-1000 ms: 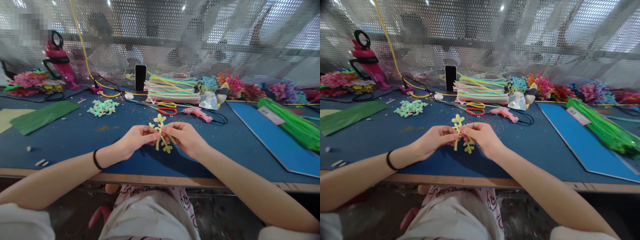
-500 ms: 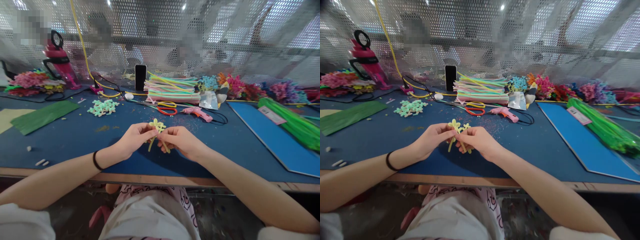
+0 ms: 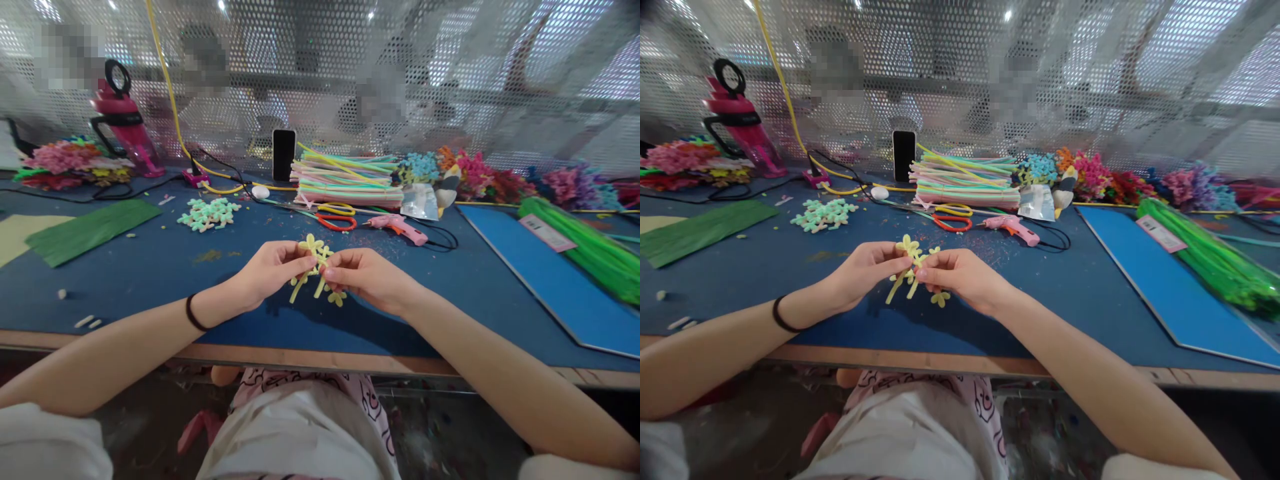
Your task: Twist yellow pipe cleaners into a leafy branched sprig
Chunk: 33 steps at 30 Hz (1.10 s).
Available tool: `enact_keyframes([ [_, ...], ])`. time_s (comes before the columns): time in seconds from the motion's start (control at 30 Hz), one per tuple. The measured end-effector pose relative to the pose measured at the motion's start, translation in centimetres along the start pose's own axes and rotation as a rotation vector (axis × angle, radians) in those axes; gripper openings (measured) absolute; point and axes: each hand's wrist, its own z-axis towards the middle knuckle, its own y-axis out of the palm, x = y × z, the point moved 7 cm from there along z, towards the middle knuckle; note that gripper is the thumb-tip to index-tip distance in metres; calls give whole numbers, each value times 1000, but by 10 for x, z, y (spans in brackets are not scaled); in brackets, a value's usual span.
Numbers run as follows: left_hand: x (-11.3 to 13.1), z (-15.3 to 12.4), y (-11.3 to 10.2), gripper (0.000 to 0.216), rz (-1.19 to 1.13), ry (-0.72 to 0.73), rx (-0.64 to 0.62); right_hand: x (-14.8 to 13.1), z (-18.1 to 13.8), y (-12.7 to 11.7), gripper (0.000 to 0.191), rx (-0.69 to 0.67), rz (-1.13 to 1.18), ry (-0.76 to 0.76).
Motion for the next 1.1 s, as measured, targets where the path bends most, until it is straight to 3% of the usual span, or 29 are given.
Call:
enact_keyframes([
  [0.23,1,0,-1,30,16,26,24,-13,0,-7,27,141,-150,-176],
  [0.37,0,-2,4,27,-34,3,-2,-20,-3,-4,26,143,-201,-282],
  [0.7,-6,-4,7,31,-78,-49,-13,-51,-20,1,14,145,-822,-733],
  [0.9,-7,-5,6,30,-87,-57,-11,-50,-38,11,16,11,-1090,-1087],
  [1.1,-5,-7,7,33,-8,-8,2,-45,-45,19,24,3,-1453,-1159],
])
